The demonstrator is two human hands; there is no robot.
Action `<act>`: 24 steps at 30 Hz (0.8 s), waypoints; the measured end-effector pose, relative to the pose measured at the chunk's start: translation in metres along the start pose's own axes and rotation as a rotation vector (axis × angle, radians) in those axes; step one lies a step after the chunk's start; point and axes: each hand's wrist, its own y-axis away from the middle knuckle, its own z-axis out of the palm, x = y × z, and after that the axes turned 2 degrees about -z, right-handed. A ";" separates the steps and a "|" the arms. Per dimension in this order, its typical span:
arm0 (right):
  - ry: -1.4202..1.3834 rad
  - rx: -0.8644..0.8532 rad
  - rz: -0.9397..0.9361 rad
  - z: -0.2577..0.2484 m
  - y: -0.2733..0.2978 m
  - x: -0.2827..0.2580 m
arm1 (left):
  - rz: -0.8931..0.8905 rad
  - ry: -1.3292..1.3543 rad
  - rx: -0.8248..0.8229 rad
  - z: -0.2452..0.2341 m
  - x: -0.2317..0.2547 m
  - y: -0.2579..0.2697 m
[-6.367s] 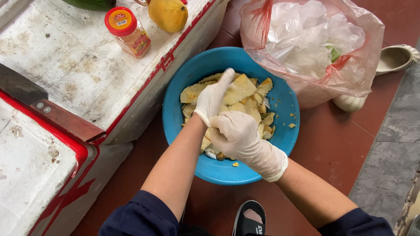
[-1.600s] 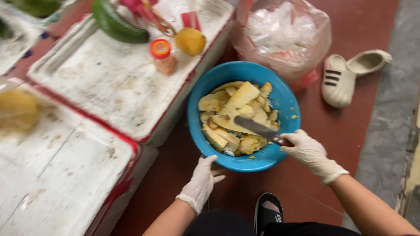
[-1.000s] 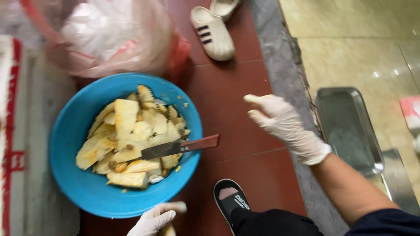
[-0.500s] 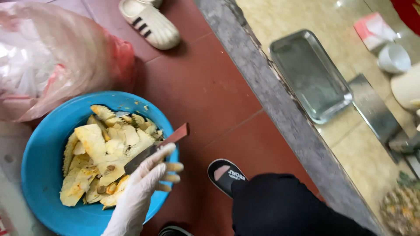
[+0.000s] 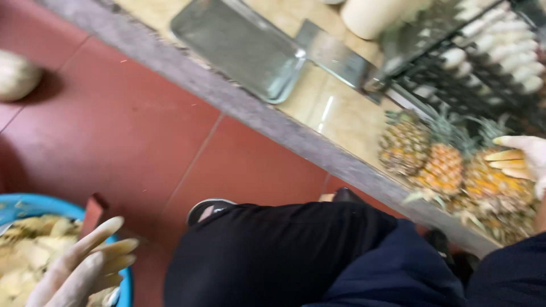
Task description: Put on protective gloves and peel a pineapple with a knife
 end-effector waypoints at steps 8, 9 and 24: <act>-0.009 0.205 -0.046 0.043 0.062 -0.036 | 0.141 -0.053 -0.024 0.017 -0.008 -0.048; 0.069 0.252 -0.062 0.031 0.044 -0.024 | 0.275 -0.137 -0.024 0.017 -0.017 -0.062; 0.188 0.043 0.420 0.054 0.181 -0.167 | 0.160 0.436 -0.541 -0.054 -0.052 -0.272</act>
